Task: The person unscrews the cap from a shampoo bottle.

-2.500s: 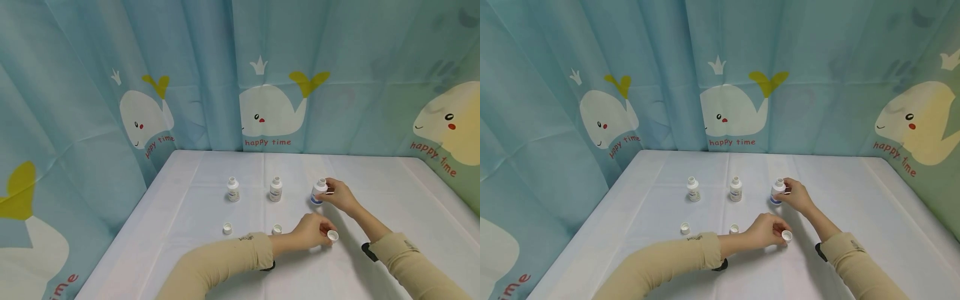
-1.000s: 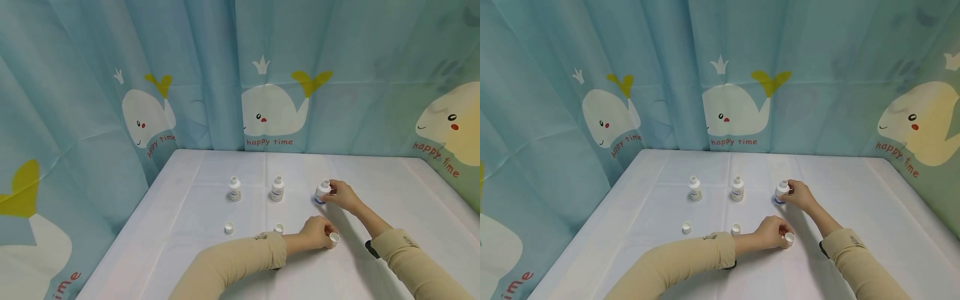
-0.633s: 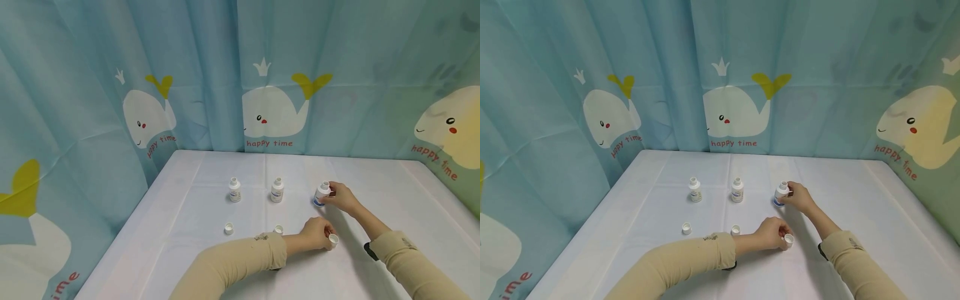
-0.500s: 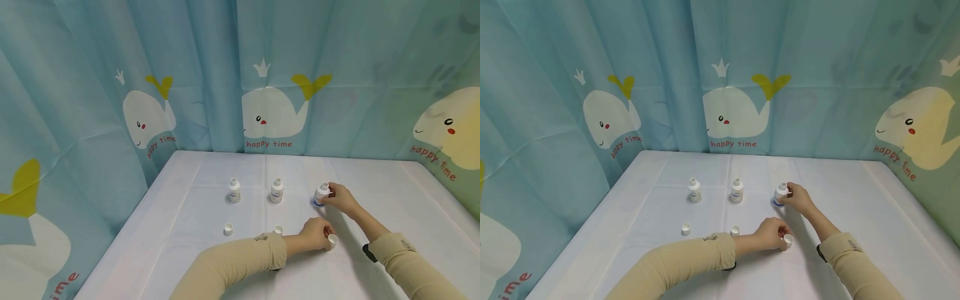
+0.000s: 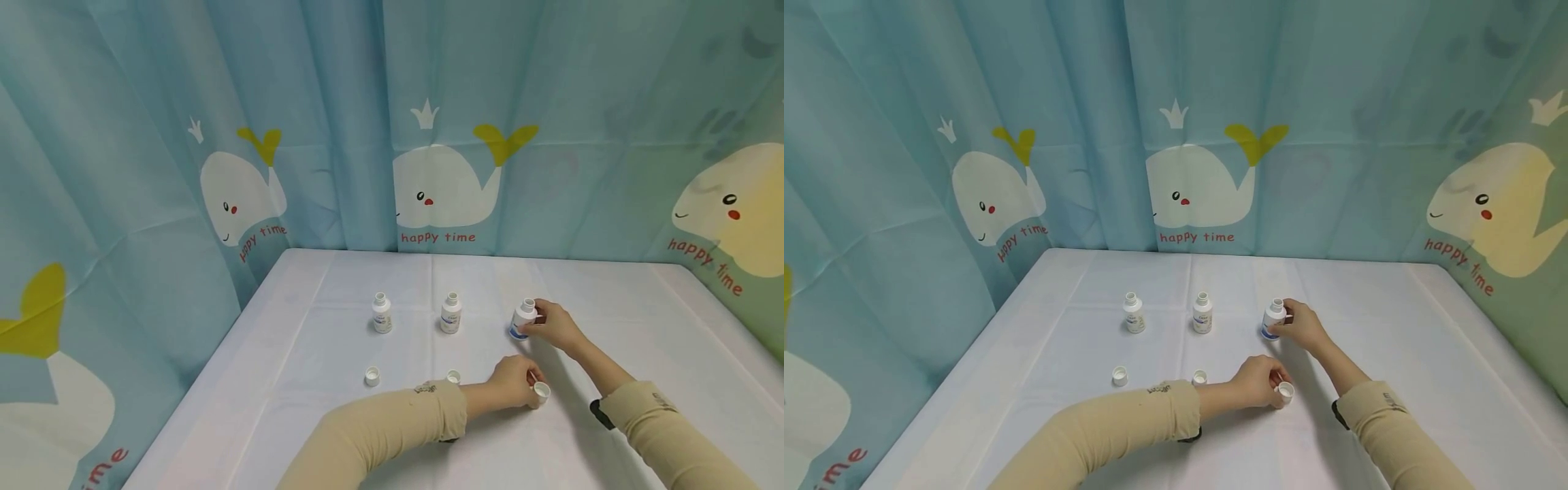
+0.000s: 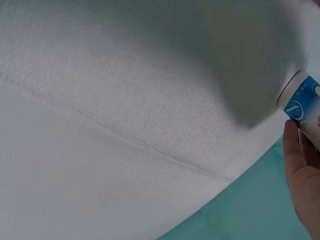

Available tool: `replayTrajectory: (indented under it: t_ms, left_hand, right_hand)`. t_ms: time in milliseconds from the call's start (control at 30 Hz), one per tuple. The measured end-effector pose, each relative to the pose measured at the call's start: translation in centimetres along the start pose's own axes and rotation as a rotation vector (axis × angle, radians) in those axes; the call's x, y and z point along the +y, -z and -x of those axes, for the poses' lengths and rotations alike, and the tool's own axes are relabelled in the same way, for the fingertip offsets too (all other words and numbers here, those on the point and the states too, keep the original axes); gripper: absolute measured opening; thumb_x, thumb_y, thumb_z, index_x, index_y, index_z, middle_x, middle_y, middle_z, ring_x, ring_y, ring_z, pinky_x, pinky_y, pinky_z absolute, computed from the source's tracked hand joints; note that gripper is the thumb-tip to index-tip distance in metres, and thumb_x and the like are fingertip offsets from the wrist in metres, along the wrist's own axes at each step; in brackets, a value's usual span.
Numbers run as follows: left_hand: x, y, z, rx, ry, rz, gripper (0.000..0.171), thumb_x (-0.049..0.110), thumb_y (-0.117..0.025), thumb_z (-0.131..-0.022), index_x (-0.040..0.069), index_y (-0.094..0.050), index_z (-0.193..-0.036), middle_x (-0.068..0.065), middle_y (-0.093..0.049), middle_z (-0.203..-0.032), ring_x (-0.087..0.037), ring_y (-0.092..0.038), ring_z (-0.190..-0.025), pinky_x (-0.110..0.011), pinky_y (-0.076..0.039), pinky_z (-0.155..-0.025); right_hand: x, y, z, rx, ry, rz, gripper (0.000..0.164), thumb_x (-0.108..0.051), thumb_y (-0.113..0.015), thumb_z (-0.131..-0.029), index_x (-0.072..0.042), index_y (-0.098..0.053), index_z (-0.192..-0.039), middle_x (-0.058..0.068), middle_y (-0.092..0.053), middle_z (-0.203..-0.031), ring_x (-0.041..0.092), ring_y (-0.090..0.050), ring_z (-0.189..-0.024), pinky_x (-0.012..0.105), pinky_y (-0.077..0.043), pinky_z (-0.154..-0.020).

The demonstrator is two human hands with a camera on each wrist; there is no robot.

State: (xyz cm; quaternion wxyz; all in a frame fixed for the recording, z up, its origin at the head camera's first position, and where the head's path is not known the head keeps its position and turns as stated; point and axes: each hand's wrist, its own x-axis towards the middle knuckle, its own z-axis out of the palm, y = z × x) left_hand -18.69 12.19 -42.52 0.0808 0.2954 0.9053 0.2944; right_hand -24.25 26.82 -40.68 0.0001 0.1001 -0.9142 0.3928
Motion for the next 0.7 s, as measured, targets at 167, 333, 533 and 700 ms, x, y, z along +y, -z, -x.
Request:
replayTrajectory:
  t_ms: [167, 333, 533, 700]
  left_hand:
    - [0.3, -0.1, -0.2, -0.026, 0.037, 0.022, 0.037, 0.007, -0.085, -0.061, 0.015, -0.071, -0.095, 0.008, -0.067, -0.073, 0.006, -0.047, -0.061, -0.004, -0.032, -0.057]
    - [0.1, 0.0, 0.0, -0.061, 0.06, 0.09, 0.044, 0.006, -0.086, -0.062, 0.015, -0.069, -0.102, 0.007, -0.068, -0.077, 0.005, -0.05, -0.063, -0.005, -0.036, -0.059]
    - [-0.6, 1.5, 0.4, -0.083, 0.083, 0.144, 0.054, 0.007, -0.085, -0.065, 0.012, -0.064, -0.114, 0.003, -0.065, -0.084, 0.002, -0.053, -0.067, -0.007, -0.041, -0.061]
    - [-2.2, 3.7, 0.8, -0.112, 0.11, 0.262, 0.056, 0.008, -0.083, -0.068, 0.011, -0.062, -0.12, -0.004, -0.067, -0.1, -0.007, -0.063, -0.082, -0.012, -0.047, -0.069]
  right_hand:
    - [0.3, 0.2, 0.3, -0.017, -0.022, -0.021, 0.055, -0.005, -0.072, -0.081, 0.02, -0.043, -0.121, 0.037, -0.055, -0.115, 0.047, -0.059, -0.103, 0.045, -0.054, -0.082]
    - [1.2, 0.4, 1.0, -0.038, -0.047, -0.032, 0.065, -0.007, -0.073, -0.08, 0.019, -0.036, -0.127, 0.038, -0.053, -0.117, 0.047, -0.059, -0.104, 0.043, -0.054, -0.082]
    - [1.2, 1.5, 1.6, -0.027, -0.06, -0.029, 0.066, -0.008, -0.072, -0.081, 0.018, -0.035, -0.13, 0.039, -0.052, -0.118, 0.049, -0.057, -0.106, 0.044, -0.055, -0.082]
    - [1.0, 2.3, 2.2, -0.029, -0.048, -0.004, 0.063, -0.009, -0.07, -0.083, 0.016, -0.037, -0.13, 0.039, -0.053, -0.118, 0.05, -0.056, -0.106, 0.048, -0.054, -0.083]
